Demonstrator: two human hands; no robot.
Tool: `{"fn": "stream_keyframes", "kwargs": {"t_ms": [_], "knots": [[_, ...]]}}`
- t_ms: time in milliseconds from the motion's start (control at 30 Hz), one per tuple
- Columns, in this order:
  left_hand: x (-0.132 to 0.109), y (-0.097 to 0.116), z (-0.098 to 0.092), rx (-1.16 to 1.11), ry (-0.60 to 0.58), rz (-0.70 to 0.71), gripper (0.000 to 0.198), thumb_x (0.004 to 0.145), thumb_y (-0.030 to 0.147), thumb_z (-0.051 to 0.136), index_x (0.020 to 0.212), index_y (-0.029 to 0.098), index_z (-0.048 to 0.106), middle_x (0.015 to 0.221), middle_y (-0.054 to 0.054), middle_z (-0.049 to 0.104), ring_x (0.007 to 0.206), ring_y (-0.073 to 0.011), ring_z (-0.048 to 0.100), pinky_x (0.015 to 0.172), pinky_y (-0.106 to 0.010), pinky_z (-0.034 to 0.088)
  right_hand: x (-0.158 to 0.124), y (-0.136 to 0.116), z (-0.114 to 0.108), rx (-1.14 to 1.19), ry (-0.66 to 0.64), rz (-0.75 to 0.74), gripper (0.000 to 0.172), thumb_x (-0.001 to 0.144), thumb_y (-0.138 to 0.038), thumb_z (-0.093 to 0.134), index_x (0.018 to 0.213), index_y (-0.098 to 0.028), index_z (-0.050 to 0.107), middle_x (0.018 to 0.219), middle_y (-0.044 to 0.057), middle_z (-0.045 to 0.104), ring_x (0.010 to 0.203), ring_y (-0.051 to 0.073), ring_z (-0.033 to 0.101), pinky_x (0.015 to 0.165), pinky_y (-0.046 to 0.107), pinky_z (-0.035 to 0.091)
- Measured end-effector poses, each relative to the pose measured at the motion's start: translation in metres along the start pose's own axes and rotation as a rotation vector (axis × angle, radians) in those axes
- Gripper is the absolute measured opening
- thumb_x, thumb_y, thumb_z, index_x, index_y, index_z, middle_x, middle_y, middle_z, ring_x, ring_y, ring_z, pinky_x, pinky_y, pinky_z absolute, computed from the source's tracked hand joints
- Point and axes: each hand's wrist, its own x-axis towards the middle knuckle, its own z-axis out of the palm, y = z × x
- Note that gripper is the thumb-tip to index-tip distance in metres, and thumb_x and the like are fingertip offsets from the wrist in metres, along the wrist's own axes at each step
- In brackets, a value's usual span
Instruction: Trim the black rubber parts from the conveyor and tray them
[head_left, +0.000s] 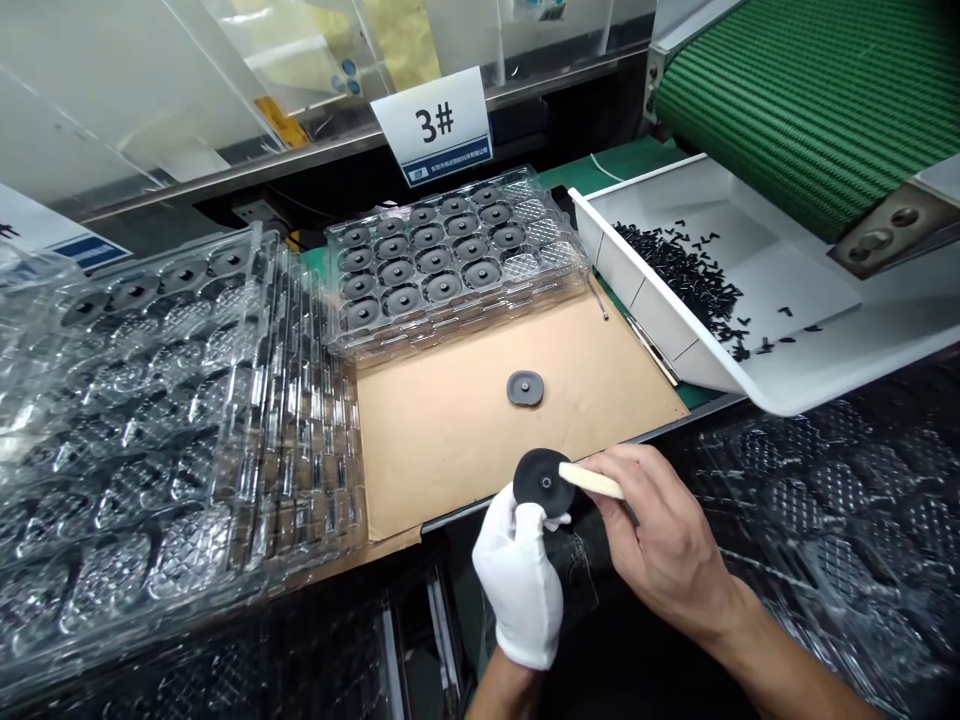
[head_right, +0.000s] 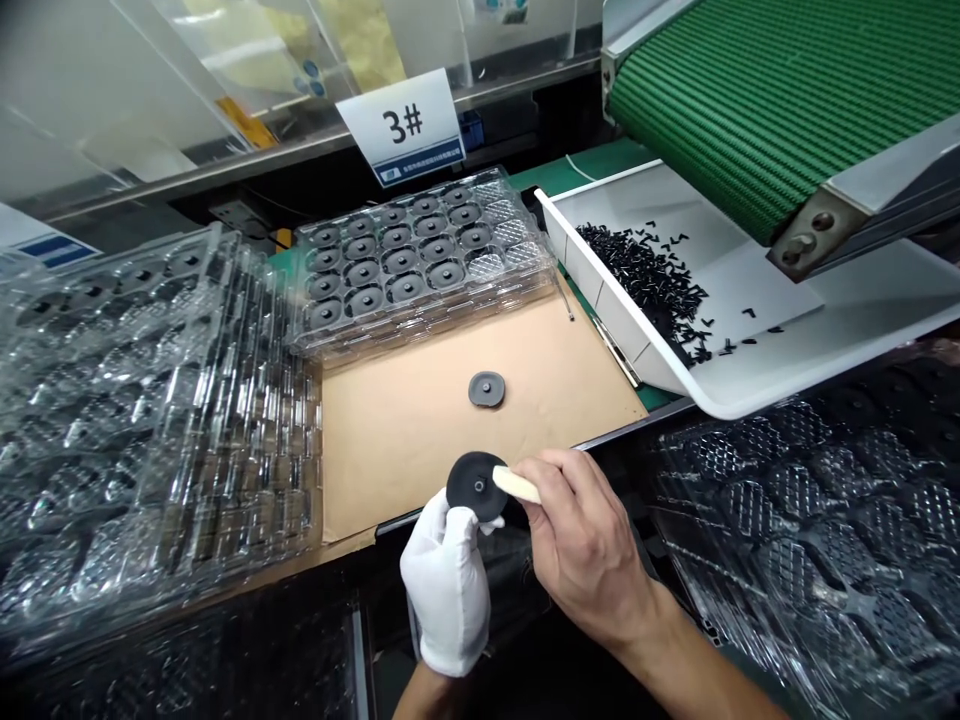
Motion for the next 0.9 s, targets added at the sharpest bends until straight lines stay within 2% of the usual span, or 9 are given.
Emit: {"fn": "stream_keyframes", "kwargs": {"t_ms": [100,233,333,433,567,633,733,900], "knots": [[0.0,0.0,-0.005,0.067,-0.036,0.055,0.024,0.094,0.024,0.055,0.104,0.021,0.077,0.089,-0.001,0.077,0.072,-0.0136,0.066,0.066,-0.022,0.054,0.001,0.003,-0.002,0.001,-0.023,-0.009,0.029,0.098,-0.005,0.058,0.125,-0.016,0.063,0.11,0.011,0.064,0.102,0.021,0.062,0.092,0.04,0.056],[0.001,-0.007,-0.011,0.09,-0.12,0.149,0.03,0.099,0.032,0.052,0.111,0.022,0.078,0.111,-0.006,0.079,0.099,-0.0203,0.073,0.09,-0.028,0.058,0.005,0.004,-0.001,0.001,-0.071,-0.04,0.03,0.099,-0.004,0.057,0.126,-0.016,0.062,0.112,0.011,0.064,0.104,0.021,0.061,0.093,0.039,0.054],[0.001,-0.011,-0.011,0.088,-0.17,0.153,0.031,0.098,0.032,0.053,0.113,0.021,0.078,0.114,-0.007,0.08,0.103,-0.0219,0.073,0.097,-0.031,0.056,0.012,0.003,0.0,0.023,-0.17,-0.044,0.028,0.101,-0.007,0.054,0.125,-0.018,0.063,0.11,0.01,0.065,0.103,0.022,0.06,0.093,0.04,0.052],[0.0,-0.008,-0.007,0.087,-0.173,0.076,0.026,0.093,0.024,0.055,0.102,0.02,0.08,0.097,-0.004,0.08,0.089,-0.0189,0.072,0.087,-0.027,0.057,0.022,0.003,-0.001,0.095,-0.248,-0.05,0.023,0.103,-0.013,0.054,0.121,-0.021,0.066,0.109,0.007,0.068,0.107,0.023,0.06,0.097,0.042,0.051],[0.001,0.001,-0.003,-0.004,-0.149,-0.075,0.019,0.089,0.021,0.06,0.091,0.019,0.078,0.075,0.002,0.073,0.066,-0.0123,0.063,0.067,-0.021,0.052,0.023,0.006,-0.006,0.109,-0.046,0.091,0.02,0.101,-0.018,0.062,0.119,-0.024,0.067,0.113,0.005,0.07,0.109,0.02,0.061,0.099,0.038,0.05],[0.002,0.002,-0.002,-0.034,-0.144,-0.108,0.017,0.089,0.021,0.062,0.09,0.019,0.078,0.071,0.003,0.071,0.063,-0.0109,0.06,0.064,-0.02,0.05,0.019,0.007,-0.007,0.099,-0.05,0.124,0.02,0.1,-0.019,0.064,0.119,-0.024,0.067,0.113,0.004,0.069,0.108,0.02,0.061,0.097,0.036,0.05],[0.004,0.001,-0.001,-0.015,-0.145,-0.072,0.014,0.09,0.024,0.063,0.087,0.019,0.077,0.07,0.003,0.068,0.064,-0.0104,0.057,0.066,-0.02,0.048,0.013,0.004,-0.005,0.095,-0.128,0.051,0.02,0.101,-0.016,0.062,0.12,-0.022,0.065,0.111,0.005,0.069,0.106,0.02,0.06,0.096,0.037,0.049],[0.002,-0.003,0.0,0.004,-0.12,-0.052,0.016,0.091,0.026,0.063,0.082,0.018,0.074,0.07,0.004,0.065,0.065,-0.0106,0.055,0.066,-0.02,0.047,0.011,-0.002,0.002,0.038,-0.174,-0.002,0.02,0.101,-0.013,0.059,0.119,-0.02,0.064,0.108,0.007,0.068,0.103,0.022,0.059,0.093,0.04,0.047]]}}
